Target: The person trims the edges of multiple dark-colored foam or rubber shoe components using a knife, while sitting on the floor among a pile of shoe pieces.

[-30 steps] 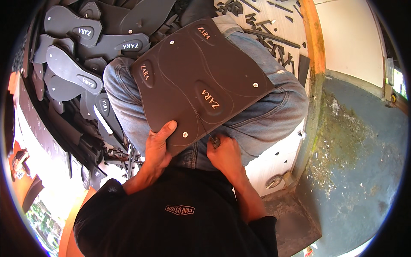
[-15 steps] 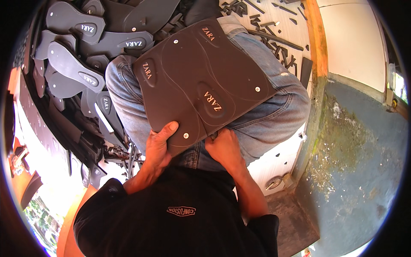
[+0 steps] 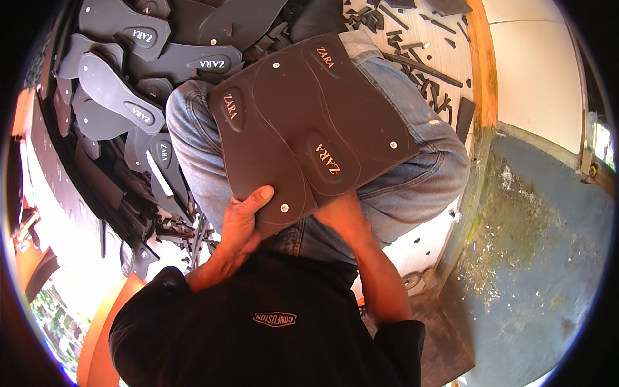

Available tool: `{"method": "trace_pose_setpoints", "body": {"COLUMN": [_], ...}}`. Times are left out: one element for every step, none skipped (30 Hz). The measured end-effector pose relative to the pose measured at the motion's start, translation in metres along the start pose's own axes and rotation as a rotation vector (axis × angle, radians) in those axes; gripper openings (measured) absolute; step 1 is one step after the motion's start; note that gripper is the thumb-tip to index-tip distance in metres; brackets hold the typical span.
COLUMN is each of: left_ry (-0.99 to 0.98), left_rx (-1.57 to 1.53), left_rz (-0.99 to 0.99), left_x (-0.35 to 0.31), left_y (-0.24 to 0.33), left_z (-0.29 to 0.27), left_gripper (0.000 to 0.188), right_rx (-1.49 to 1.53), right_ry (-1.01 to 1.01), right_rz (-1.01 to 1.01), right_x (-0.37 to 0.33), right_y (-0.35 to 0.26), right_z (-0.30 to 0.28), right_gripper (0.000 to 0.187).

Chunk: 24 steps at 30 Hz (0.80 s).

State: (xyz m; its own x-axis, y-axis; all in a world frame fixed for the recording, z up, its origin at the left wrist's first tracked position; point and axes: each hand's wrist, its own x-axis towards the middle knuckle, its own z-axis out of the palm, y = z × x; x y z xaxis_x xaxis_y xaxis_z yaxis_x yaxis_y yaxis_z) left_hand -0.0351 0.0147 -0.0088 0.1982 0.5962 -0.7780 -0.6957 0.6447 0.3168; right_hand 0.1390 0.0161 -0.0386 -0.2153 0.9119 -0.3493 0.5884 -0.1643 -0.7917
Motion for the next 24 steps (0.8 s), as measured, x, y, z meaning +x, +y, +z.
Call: {"method": "trace_pose_setpoints", "body": {"left_ry": [-0.004,-0.011,-0.019,-0.027,-0.024,-0.022,-0.02,-0.023,-0.026,-0.029,-0.021,-0.013,-0.005,-0.006,-0.008,-0.009,-0.015,-0.021,-0.028,-0.027,-0.026,-0.025,-0.028,-0.03], "left_rx": [-0.001,0.001,0.003,0.005,0.008,0.011,0.014,0.01,0.005,0.0,-0.002,-0.003,-0.004,-0.006,-0.007,-0.007,-0.014,-0.021,-0.028,-0.025,-0.022,-0.02,-0.024,-0.029], "left_rz": [0.005,0.002,-0.002,-0.006,-0.008,-0.008,-0.008,-0.011,-0.014,-0.017,-0.023,-0.027,-0.031,-0.037,-0.043,-0.049,-0.045,-0.041,-0.038,-0.041,-0.042,-0.043,-0.044,-0.045], "left_x": [0.0,0.0,0.0,0.0,0.001,0.001,0.002,0.002,0.001,0.001,0.0,0.001,0.001,0.001,0.001,0.001,0.001,0.001,0.001,0.001,0.001,0.001,0.0,0.0], "left_y": [0.0,0.0,0.0,0.0,0.0,-0.001,-0.001,-0.001,-0.001,0.0,0.0,0.001,0.001,0.0,0.001,0.001,0.001,0.0,0.0,0.0,0.0,0.001,0.001,0.001], "left_z": [0.0,0.0,-0.002,-0.003,-0.003,-0.004,-0.004,-0.003,-0.004,-0.004,-0.004,-0.003,-0.003,-0.003,-0.003,-0.003,-0.002,-0.002,-0.001,-0.001,-0.001,0.0,0.0,0.0], "left_gripper": [0.023,0.023,0.024,0.024,0.024,0.024,0.024,0.024,0.024,0.024,0.024,0.023,0.023,0.023,0.022,0.022,0.022,0.021,0.021,0.021,0.022,0.022,0.022,0.023], "right_rx": [0.003,-0.017,-0.036,-0.056,-0.097,-0.137,-0.179,-0.22,-0.231,-0.241,-0.249,-0.252,-0.253,-0.252,-0.253,-0.253,-0.251,-0.25,-0.252,-0.248,-0.241,-0.241,-0.241,-0.238], "right_ry": [-0.003,0.003,0.009,0.016,0.061,0.104,0.15,0.189,0.204,0.212,0.215,0.215,0.217,0.221,0.223,0.225,0.229,0.228,0.231,0.234,0.234,0.237,0.242,0.243], "right_rz": [-0.01,-0.042,-0.073,-0.104,-0.165,-0.229,-0.291,-0.332,-0.347,-0.352,-0.351,-0.349,-0.345,-0.339,-0.338,-0.333,-0.331,-0.331,-0.332,-0.331,-0.329,-0.328,-0.327,-0.325], "right_x": [0.001,0.002,0.003,0.004,0.006,0.009,0.013,0.016,0.017,0.02,0.021,0.024,0.025,0.027,0.029,0.03,0.032,0.033,0.036,0.038,0.04,0.042,0.044,0.046], "right_y": [0.002,0.006,0.011,0.013,0.015,0.015,0.015,0.016,0.014,0.013,0.012,0.012,0.011,0.01,0.01,0.01,0.009,0.008,0.008,0.008,0.008,0.008,0.007,0.007], "right_z": [0.001,0.002,0.002,0.003,0.004,0.005,0.006,0.006,0.007,0.008,0.009,0.01,0.011,0.013,0.014,0.015,0.016,0.017,0.018,0.02,0.021,0.022,0.024,0.025], "right_gripper": [0.039,0.039,0.039,0.039,0.037,0.035,0.034,0.034,0.034,0.034,0.034,0.034,0.034,0.034,0.034,0.034,0.033,0.033,0.033,0.033,0.033,0.033,0.033,0.034]}}
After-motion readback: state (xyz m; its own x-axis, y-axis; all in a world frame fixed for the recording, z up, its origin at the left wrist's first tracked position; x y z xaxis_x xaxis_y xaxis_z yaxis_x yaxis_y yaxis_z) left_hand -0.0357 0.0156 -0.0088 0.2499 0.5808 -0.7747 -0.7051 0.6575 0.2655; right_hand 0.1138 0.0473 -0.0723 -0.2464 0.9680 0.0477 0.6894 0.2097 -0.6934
